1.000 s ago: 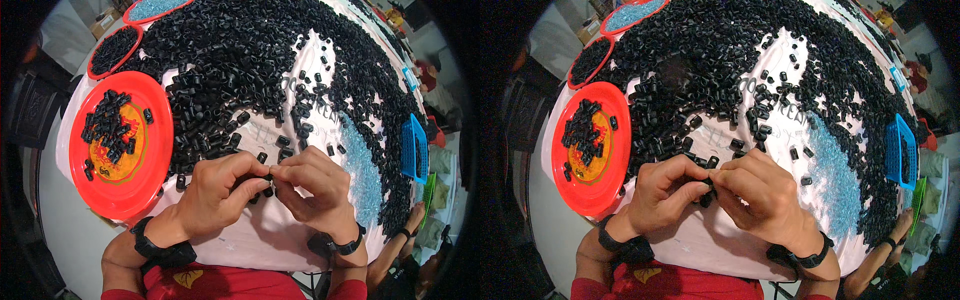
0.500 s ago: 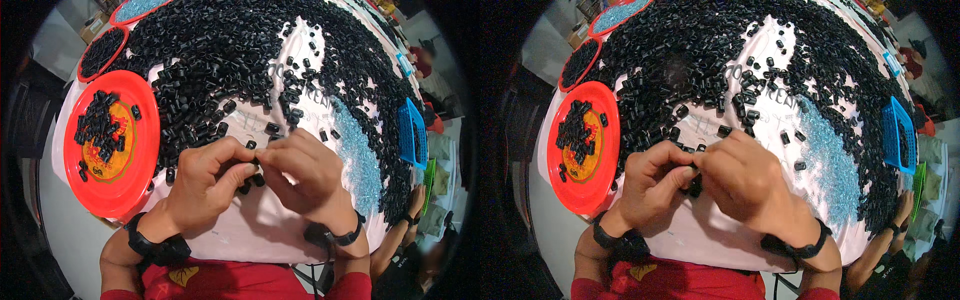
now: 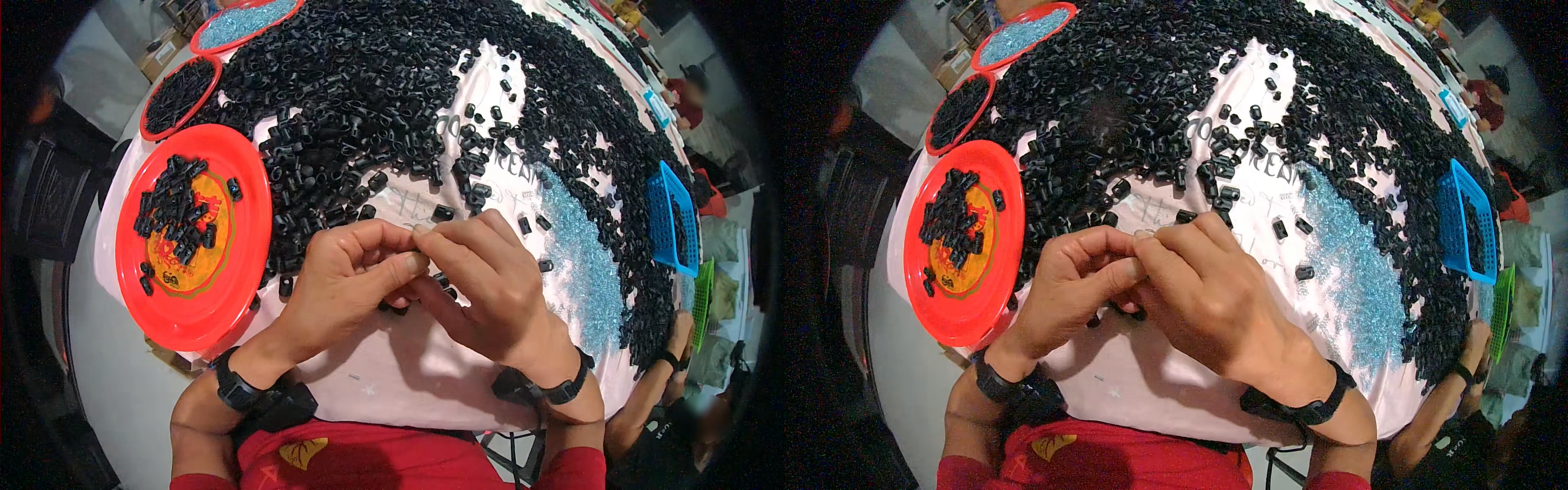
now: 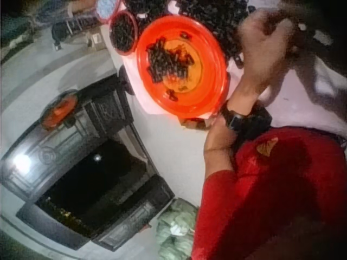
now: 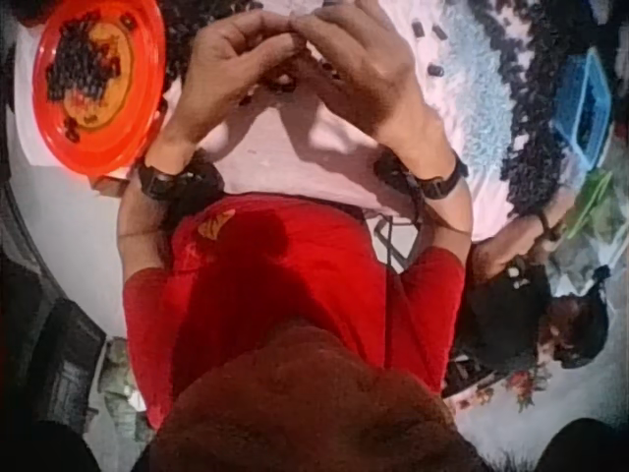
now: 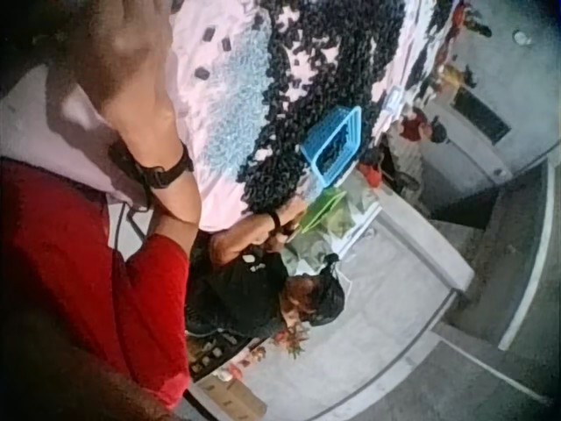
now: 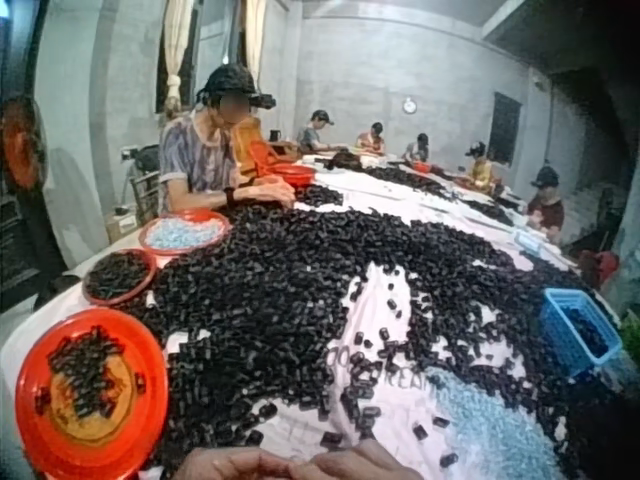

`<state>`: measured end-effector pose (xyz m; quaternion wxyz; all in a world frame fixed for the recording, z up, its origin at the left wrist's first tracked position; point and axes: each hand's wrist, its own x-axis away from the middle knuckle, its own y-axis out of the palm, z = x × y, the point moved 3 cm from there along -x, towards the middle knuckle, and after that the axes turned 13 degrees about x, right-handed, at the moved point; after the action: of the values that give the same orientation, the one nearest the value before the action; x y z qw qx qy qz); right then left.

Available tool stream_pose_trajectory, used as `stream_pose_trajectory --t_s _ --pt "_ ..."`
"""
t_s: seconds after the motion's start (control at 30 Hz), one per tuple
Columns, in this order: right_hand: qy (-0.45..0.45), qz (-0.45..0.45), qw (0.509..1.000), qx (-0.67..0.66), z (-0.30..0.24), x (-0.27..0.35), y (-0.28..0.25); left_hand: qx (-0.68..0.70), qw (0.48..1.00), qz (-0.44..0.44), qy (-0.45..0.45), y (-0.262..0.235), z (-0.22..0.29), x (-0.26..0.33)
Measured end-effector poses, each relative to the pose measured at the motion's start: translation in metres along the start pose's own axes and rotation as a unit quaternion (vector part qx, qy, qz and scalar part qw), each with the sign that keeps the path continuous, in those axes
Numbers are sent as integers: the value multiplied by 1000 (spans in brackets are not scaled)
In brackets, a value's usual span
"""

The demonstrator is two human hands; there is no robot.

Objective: Sorting and inspecting small black plastic components at a table.

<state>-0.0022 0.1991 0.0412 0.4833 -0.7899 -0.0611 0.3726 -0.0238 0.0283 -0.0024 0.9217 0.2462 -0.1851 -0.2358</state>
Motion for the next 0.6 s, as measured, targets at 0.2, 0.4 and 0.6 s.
stream_pose_trajectory --t_s 0.2,0.4,0.6 --pt "-1 14 1000 19 -3 2 2 13 999 -31 -4 1 -2 -2" --pt "29 26 999 0 -1 3 3 51 998 -25 -15 1 -2 -2" --pt "42 4 998 -37 7 1 5 58 997 -30 -47 1 -5 -3"
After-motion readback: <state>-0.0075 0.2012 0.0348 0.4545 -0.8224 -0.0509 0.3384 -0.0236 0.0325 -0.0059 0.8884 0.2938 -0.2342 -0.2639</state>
